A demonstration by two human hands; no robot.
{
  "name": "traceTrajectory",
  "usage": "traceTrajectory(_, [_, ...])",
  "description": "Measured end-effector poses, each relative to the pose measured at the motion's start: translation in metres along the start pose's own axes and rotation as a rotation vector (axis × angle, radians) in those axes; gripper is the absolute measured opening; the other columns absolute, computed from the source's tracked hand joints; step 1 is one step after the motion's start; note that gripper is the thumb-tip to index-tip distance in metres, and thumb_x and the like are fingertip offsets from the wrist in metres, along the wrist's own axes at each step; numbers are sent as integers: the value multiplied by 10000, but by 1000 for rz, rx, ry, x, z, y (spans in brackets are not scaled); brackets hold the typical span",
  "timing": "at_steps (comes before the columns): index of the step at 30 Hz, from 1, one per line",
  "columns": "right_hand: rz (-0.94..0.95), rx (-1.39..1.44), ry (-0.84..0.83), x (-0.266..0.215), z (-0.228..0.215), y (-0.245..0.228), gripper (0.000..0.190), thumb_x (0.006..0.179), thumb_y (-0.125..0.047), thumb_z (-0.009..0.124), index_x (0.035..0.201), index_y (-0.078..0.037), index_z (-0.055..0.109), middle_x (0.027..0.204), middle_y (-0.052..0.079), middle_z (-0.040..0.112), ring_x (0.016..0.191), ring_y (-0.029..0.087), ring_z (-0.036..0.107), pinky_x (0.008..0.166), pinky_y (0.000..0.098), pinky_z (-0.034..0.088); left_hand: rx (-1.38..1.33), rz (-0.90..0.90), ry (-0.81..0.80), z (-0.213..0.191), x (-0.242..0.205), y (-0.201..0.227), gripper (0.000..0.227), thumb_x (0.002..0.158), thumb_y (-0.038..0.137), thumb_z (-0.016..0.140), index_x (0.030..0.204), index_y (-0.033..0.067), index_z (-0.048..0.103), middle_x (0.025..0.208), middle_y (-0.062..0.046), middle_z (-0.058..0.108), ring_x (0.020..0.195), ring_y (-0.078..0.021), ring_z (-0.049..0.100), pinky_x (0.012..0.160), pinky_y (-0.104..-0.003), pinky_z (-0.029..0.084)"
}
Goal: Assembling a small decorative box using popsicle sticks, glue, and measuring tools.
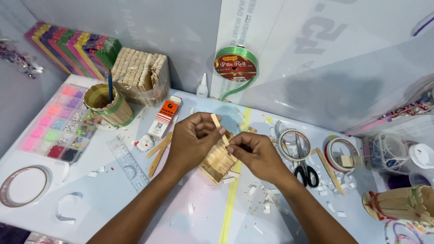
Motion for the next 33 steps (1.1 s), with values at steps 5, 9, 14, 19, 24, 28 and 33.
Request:
traceTrajectory(5, [-20,31,71,-8,8,5,65,905,-5,717,923,31,767,628,75,658,614,101,534,545,253,426,24,-4,-4,3,-5,6,222,851,48,794,1061,-8,752,761,-125,773,652,-136,726,657,-274,608])
traceTrajectory(9, [-32,42,124,-16,10,8,82,892,-24,745,959,14,776,648,80,684,609,87,535,537,249,426,32,-26,1,6,-6,9,265,842,51,802,1082,-42,736,758,-144,764,634,-167,732,649,-294,623])
traceTrajectory(14, [-29,2,81,-26,7,5,68,915,12,694,923,25,760,618,86,654,584,115,528,539,269,434,-5,-125,2,7,-7,7,181,873,34,766,1026,-62,754,715,-168,753,616,-175,732,596,-274,621])
traceTrajectory(19, [-27,-1,74,-35,5,-8,83,921,5,687,905,38,761,602,95,648,580,123,532,527,276,431,-39,-163,34,4,-9,12,176,892,70,760,1006,-64,762,700,-186,747,596,-185,726,587,-280,615])
traceTrajectory(24, [257,-120,15,-41,-1,-24,132,964,-168,729,849,-104,730,662,-46,568,582,80,445,563,259,384,-82,-115,151,2,-7,14,143,848,80,800,941,-28,810,655,-109,738,548,-127,664,593,-221,575])
traceTrajectory(28, [163,-103,-50,-48,-6,-6,157,957,-101,730,806,-79,699,725,-21,588,679,96,483,622,259,393,-139,-14,262,-19,-3,6,96,888,61,754,934,-23,766,768,-140,774,634,-190,740,608,-274,620])
traceTrajectory(33, [361,-141,-60,-50,2,13,77,915,-110,770,881,-43,791,656,43,665,580,144,634,543,283,513,80,-39,187,-48,-9,15,183,945,215,704,886,67,794,755,-66,799,627,-127,727,560,-250,545])
Point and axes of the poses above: each hand's wrist, its own x-axis towards the middle knuckle, its own z-axis out of the palm, y = z × x, the point moved 2 cm from there along x, towards the middle knuckle
